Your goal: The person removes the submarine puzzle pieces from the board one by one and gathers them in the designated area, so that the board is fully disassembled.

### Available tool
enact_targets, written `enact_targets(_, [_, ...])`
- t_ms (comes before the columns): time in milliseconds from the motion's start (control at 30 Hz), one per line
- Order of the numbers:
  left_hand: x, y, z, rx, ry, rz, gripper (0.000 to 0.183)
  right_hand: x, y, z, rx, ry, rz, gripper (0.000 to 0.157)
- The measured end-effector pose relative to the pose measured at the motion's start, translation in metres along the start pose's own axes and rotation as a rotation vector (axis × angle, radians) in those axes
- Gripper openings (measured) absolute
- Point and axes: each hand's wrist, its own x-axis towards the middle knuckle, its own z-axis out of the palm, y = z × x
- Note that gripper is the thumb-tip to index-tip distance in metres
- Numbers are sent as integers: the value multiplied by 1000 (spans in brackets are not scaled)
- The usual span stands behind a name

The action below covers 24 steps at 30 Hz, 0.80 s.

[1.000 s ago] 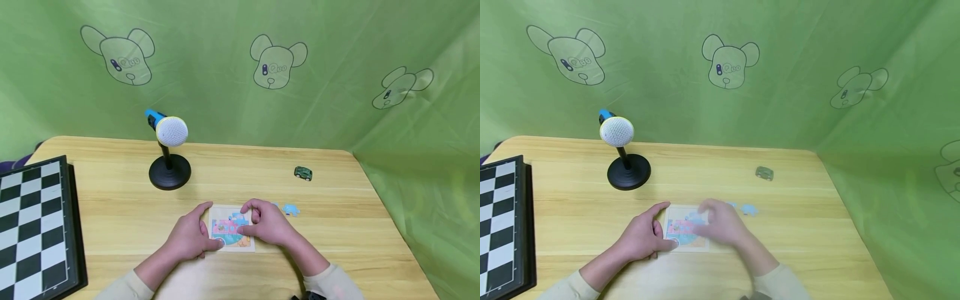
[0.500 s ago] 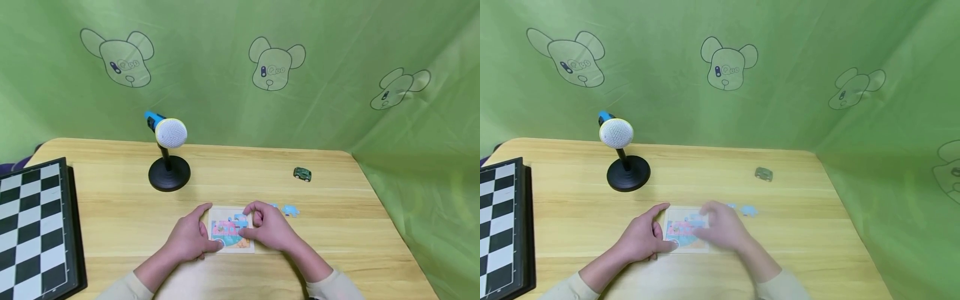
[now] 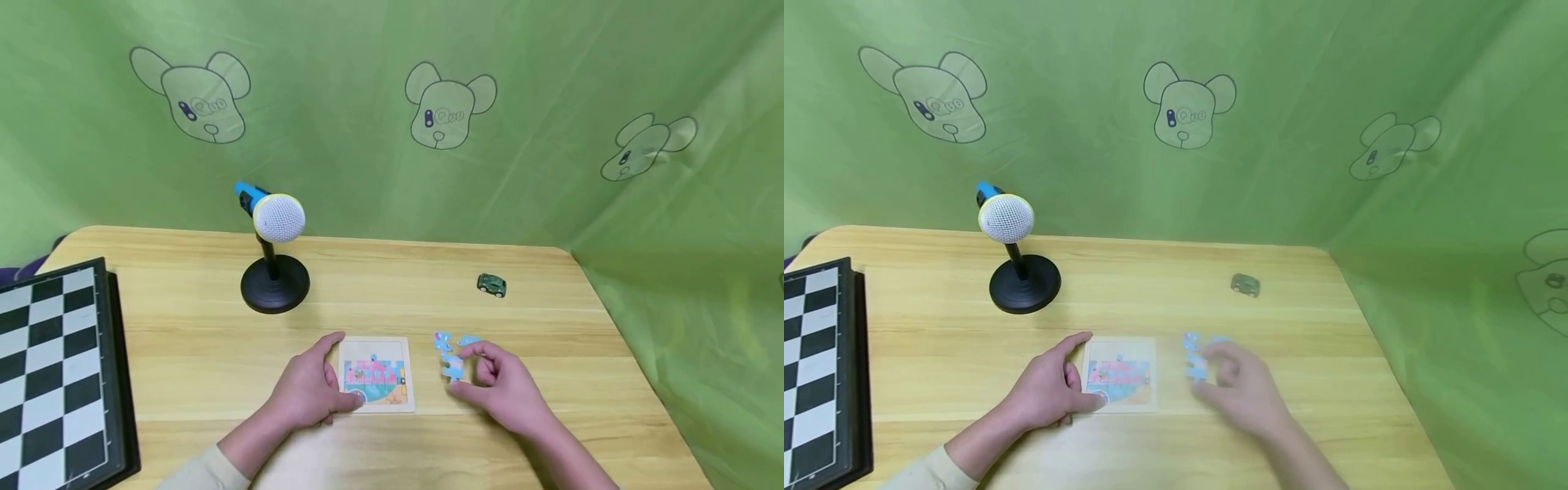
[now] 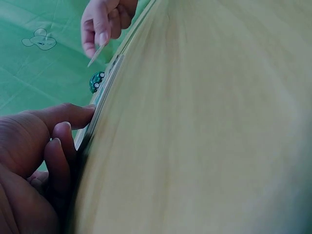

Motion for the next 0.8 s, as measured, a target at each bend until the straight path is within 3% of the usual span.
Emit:
enact_targets(400, [0, -2, 1, 2, -5, 11, 103, -11, 32, -44, -125, 96, 34, 46])
enact_targets(800, [0, -1, 0, 14, 2, 6, 103, 11, 50, -59, -215, 64, 76, 47])
